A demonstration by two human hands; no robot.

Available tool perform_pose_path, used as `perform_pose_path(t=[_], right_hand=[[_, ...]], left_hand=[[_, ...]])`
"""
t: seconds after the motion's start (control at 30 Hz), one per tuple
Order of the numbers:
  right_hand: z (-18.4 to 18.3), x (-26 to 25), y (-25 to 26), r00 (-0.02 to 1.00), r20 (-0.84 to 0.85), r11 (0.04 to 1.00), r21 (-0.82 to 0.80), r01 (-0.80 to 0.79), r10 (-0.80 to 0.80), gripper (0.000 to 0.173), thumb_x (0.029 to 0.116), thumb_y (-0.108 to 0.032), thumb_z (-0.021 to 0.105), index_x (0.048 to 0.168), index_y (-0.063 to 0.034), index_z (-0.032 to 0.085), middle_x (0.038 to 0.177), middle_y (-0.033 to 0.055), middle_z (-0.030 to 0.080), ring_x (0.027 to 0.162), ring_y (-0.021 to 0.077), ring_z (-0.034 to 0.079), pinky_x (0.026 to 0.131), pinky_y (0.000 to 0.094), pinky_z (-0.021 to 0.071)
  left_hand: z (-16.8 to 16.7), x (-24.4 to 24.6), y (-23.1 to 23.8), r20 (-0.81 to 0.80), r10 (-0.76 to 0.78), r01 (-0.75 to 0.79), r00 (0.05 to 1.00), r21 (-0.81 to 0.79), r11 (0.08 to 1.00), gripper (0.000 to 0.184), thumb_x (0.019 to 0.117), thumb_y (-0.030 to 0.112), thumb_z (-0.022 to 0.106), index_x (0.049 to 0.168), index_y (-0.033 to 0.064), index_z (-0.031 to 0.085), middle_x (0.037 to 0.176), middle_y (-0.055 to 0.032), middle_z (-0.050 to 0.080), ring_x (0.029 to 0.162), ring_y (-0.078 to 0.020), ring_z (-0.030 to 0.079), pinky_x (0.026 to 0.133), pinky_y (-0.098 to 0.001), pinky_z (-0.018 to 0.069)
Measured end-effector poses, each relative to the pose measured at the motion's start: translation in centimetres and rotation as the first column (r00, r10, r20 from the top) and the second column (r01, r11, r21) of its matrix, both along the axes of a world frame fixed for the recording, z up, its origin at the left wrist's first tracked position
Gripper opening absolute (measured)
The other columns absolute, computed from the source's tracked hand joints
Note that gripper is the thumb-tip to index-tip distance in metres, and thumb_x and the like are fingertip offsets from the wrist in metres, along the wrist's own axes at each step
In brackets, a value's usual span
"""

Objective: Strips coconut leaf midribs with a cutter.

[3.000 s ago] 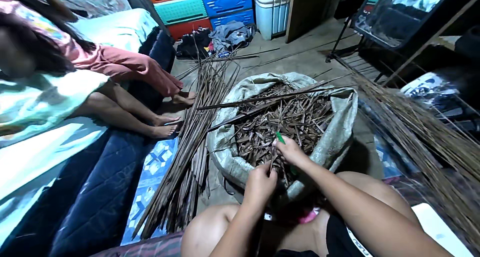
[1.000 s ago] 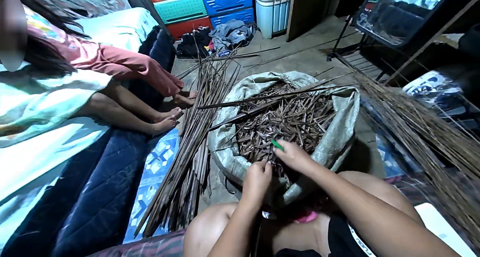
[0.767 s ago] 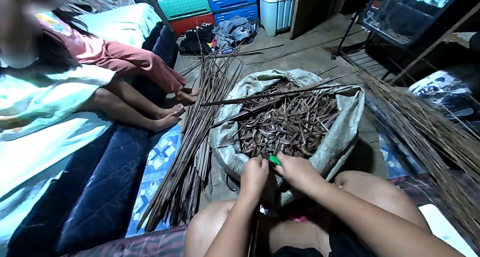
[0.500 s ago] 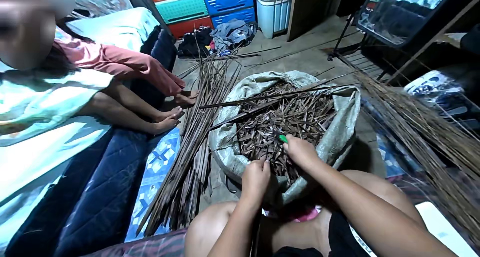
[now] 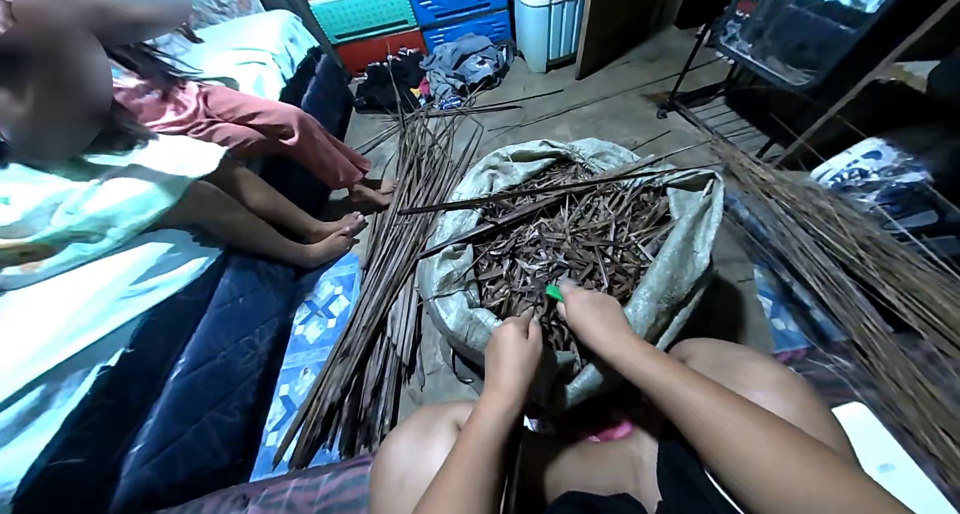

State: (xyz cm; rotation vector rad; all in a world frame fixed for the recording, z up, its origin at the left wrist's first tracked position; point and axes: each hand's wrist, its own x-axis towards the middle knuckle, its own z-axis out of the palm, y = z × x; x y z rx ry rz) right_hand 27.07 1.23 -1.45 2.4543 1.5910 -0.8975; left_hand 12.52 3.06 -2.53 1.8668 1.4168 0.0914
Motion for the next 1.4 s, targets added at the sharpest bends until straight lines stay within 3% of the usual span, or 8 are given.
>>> perform_pose_path(t=[0.23, 0.33, 0.4, 0.67, 0.8, 0.9, 1.0, 1.4], right_hand=[[0.7, 0.5, -0.6, 0.977, -0.215, 1.0, 0.018, -0.007, 0.011, 0.037, 0.1097, -0.028, 0.044, 0.131, -0.0016, 0.059, 0.119, 0.0248, 0.068, 0.115, 0.0417, 0.066, 0.096, 0.0613, 0.0504], [0.8, -1.2, -2.1, 0.952, -0.288, 0.993, -0.026, -0.113, 0.101, 0.035, 0.1099, -0.027, 0.043, 0.127, -0.0014, 0.059, 0.115, 0.0237, 0.068, 0.112, 0.0405, 0.067, 0.093, 0.0602, 0.0511], [0.8, -1.3, -2.4, 0.949, -0.293, 0.99, -0.043, -0.133, 0.115, 0.035, 0.1104, -0.026, 0.042, 0.129, -0.0015, 0.059, 0.117, 0.0232, 0.068, 0.113, 0.0397, 0.066, 0.094, 0.0592, 0.0511], [0.7, -1.0, -2.8, 0.932, -0.336, 0.988, -0.02, -0.152, 0.137, 0.033, 0.11, -0.026, 0.042, 0.123, -0.0009, 0.06, 0.11, 0.0232, 0.068, 0.108, 0.0395, 0.066, 0.091, 0.0587, 0.0507], [1.0, -1.5, -2.3, 0.975, -0.178, 0.987, -0.063, -0.146, 0.133, 0.036, 0.1111, -0.028, 0.042, 0.131, -0.0019, 0.057, 0.121, 0.0236, 0.068, 0.117, 0.0412, 0.066, 0.096, 0.06, 0.0511], [0.0, -1.4, -1.3, 0.993, -0.069, 0.993, -0.067, -0.096, 0.091, 0.039, 0.1114, -0.03, 0.041, 0.135, -0.0021, 0.055, 0.125, 0.0241, 0.068, 0.119, 0.0423, 0.066, 0.096, 0.0606, 0.0519], [-0.5, -0.3, -0.2, 0.999, -0.033, 1.0, -0.019, 0.011, -0.012, 0.04, 0.1114, -0.027, 0.04, 0.139, -0.0018, 0.054, 0.127, 0.025, 0.067, 0.12, 0.0434, 0.065, 0.097, 0.0612, 0.0513], [-3.0, 2.1, 1.1, 0.65, -0.731, 0.873, 0.16, 0.46, -0.209, 0.027, 0.1111, -0.018, 0.044, 0.123, 0.0011, 0.059, 0.084, 0.0058, 0.053, 0.066, 0.0122, 0.05, 0.062, 0.0299, 0.0459]], left_hand=[[-0.1, -0.3, 0.1, 0.018, 0.022, -0.022, 1.0, -0.013, 1.0, 0.041, 0.1103, 0.025, 0.043, 0.139, 0.0055, 0.064, 0.127, -0.0176, 0.069, 0.121, -0.0309, 0.065, 0.105, -0.0525, 0.0478], [-0.3, -0.3, 0.2, -0.003, 0.036, -0.036, 0.999, 0.025, 0.999, 0.035, 0.1059, 0.02, 0.044, 0.094, -0.0006, 0.07, 0.097, -0.0169, 0.068, 0.094, -0.031, 0.067, 0.083, -0.0532, 0.0513], [-0.2, -0.4, 0.2, -0.016, 0.036, -0.036, 0.999, 0.01, 0.999, 0.036, 0.1056, 0.018, 0.044, 0.087, -0.001, 0.068, 0.093, -0.0169, 0.067, 0.091, -0.031, 0.067, 0.08, -0.053, 0.0512], [-0.3, -0.4, 0.2, -0.022, 0.06, -0.06, 0.998, 0.012, 0.998, 0.04, 0.108, 0.022, 0.041, 0.114, -0.0004, 0.074, 0.113, -0.0184, 0.072, 0.106, -0.0322, 0.069, 0.093, -0.0545, 0.0519], [-0.4, -0.2, 0.1, -0.032, 0.025, -0.024, 0.999, 0.046, 0.999, 0.037, 0.1069, 0.02, 0.043, 0.098, -0.0017, 0.071, 0.102, -0.0187, 0.07, 0.1, -0.0324, 0.068, 0.087, -0.0541, 0.0516], [-0.3, -0.1, 0.0, -0.036, -0.002, 0.003, 0.999, 0.014, 1.0, 0.04, 0.1097, 0.024, 0.042, 0.136, 0.0054, 0.067, 0.126, -0.018, 0.069, 0.12, -0.032, 0.065, 0.104, -0.0537, 0.0486], [0.0, -0.1, -0.4, -0.025, -0.007, 0.007, 1.0, 0.012, 1.0, 0.041, 0.11, 0.025, 0.042, 0.14, 0.008, 0.064, 0.127, -0.0174, 0.069, 0.119, -0.0316, 0.066, 0.103, -0.053, 0.0488], [0.3, 0.3, -1.3, 0.141, -0.062, 0.079, 0.988, -0.116, 0.99, 0.037, 0.1067, 0.023, 0.052, 0.137, 0.0059, 0.065, 0.125, -0.0156, 0.071, 0.117, -0.0266, 0.067, 0.104, -0.0489, 0.049]])
